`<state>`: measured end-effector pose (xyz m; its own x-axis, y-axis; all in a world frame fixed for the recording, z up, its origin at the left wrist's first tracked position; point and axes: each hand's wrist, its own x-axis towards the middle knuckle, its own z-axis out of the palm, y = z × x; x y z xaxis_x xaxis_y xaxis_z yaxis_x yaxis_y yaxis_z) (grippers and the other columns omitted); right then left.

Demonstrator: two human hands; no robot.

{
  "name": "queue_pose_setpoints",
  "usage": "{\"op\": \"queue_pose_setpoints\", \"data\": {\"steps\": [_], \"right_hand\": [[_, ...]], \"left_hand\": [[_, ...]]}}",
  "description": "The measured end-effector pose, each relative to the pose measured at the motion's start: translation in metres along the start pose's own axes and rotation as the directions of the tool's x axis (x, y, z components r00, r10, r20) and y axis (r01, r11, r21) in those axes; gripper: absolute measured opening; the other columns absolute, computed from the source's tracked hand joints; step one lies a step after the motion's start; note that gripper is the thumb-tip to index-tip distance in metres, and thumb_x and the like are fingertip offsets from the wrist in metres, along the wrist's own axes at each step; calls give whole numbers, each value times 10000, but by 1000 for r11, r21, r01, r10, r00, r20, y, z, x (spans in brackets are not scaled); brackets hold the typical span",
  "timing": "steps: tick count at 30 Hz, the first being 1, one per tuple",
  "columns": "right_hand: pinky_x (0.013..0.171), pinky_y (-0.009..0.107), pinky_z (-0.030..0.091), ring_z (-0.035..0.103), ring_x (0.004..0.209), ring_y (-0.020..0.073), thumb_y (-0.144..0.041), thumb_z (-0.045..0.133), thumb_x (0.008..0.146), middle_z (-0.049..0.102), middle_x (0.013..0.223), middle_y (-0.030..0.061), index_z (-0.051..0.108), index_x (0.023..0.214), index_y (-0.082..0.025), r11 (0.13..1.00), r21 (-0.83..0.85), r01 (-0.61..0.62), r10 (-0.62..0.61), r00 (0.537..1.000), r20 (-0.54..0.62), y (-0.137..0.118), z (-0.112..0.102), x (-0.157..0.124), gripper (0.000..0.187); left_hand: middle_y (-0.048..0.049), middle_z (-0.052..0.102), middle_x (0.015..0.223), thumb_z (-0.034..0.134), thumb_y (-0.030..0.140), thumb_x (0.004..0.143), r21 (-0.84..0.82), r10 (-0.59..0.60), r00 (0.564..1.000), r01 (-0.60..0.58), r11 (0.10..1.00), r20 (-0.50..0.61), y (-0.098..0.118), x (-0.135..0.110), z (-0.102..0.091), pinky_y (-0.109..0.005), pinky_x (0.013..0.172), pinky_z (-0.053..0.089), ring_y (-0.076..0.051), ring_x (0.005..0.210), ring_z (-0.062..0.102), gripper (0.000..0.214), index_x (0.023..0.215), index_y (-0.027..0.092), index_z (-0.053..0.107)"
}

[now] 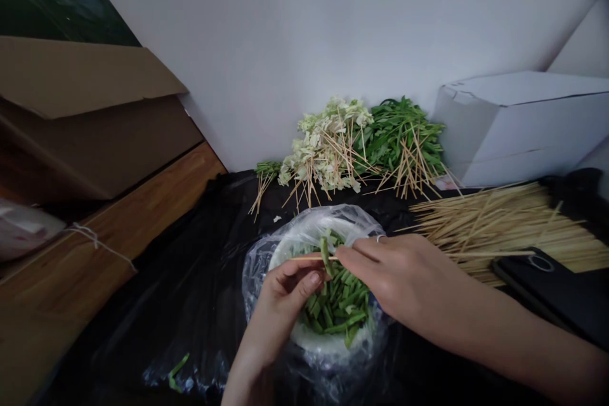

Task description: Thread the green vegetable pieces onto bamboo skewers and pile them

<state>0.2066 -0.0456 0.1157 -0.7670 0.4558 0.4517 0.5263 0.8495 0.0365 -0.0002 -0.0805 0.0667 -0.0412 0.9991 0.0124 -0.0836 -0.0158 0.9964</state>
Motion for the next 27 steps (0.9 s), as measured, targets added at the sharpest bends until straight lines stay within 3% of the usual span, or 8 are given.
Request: {"op": "queue_pose_setpoints", "data": {"steps": [2,5,7,10,14,19,24,27], "right_hand": [[505,315,234,464,576,151,12,504,765,556,768,-19,546,959,-197,999,-23,-25,24,1000,-9,2,-3,-1,288],[500,311,213,439,563,143,33,518,733,527,734,-27,532,900,-201,999,-39,-18,17,999,-31,3,-7,-1,288],[500,309,210,433,567,140,31,532,728,517,722,-27,528,879,-199,999,-47,-1,-1,999,-49,2,-8,0,275],[502,307,216,427,564,135,18,533,746,518,716,-24,530,872,-192,999,-48,22,-25,998,-57,0,-8,0,245],[506,308,224,438,564,135,7,511,784,526,719,-22,541,881,-190,999,-40,15,-16,999,-34,-1,-9,-1,222],[520,313,238,446,584,137,-7,521,796,530,731,-22,547,884,-193,999,-49,16,-18,999,-39,1,-8,-2,207],[528,313,245,461,611,137,6,530,771,532,757,-22,550,940,-192,998,-55,23,-26,999,-44,3,-8,-2,261],[537,311,262,497,640,138,20,516,766,552,799,-16,546,992,-190,999,-40,6,-7,1000,-23,4,-9,-3,311]], "left_hand": [[-60,736,819,756,259,751,316,52,999,-50,947,3,2,1,-5,-290,694,479,-191,736,639,139,879,212,786],[-53,699,748,711,214,768,717,118,991,-123,686,57,-3,2,-6,-310,672,424,-222,729,619,42,776,215,753],[-68,699,779,717,219,757,840,128,988,-139,524,83,-9,2,-3,-330,696,405,-256,777,624,19,769,217,732],[-83,703,794,754,251,715,891,148,987,-119,438,59,-19,4,2,-332,680,386,-283,780,630,96,798,219,718],[-45,662,669,741,216,689,869,149,989,-80,489,7,-25,6,4,-305,619,348,-248,670,603,64,733,225,695],[-43,695,717,620,116,743,758,106,989,-144,636,99,-17,4,-1,-312,676,406,-235,706,623,171,793,232,736],[-53,720,827,665,164,794,325,19,996,-46,944,87,-5,-3,-6,-291,729,480,-201,782,641,162,926,199,751],[-47,717,875,731,194,785,-7,-41,999,42,999,31,-1,-6,-9,-236,716,507,-162,798,652,226,1011,191,745]]}}
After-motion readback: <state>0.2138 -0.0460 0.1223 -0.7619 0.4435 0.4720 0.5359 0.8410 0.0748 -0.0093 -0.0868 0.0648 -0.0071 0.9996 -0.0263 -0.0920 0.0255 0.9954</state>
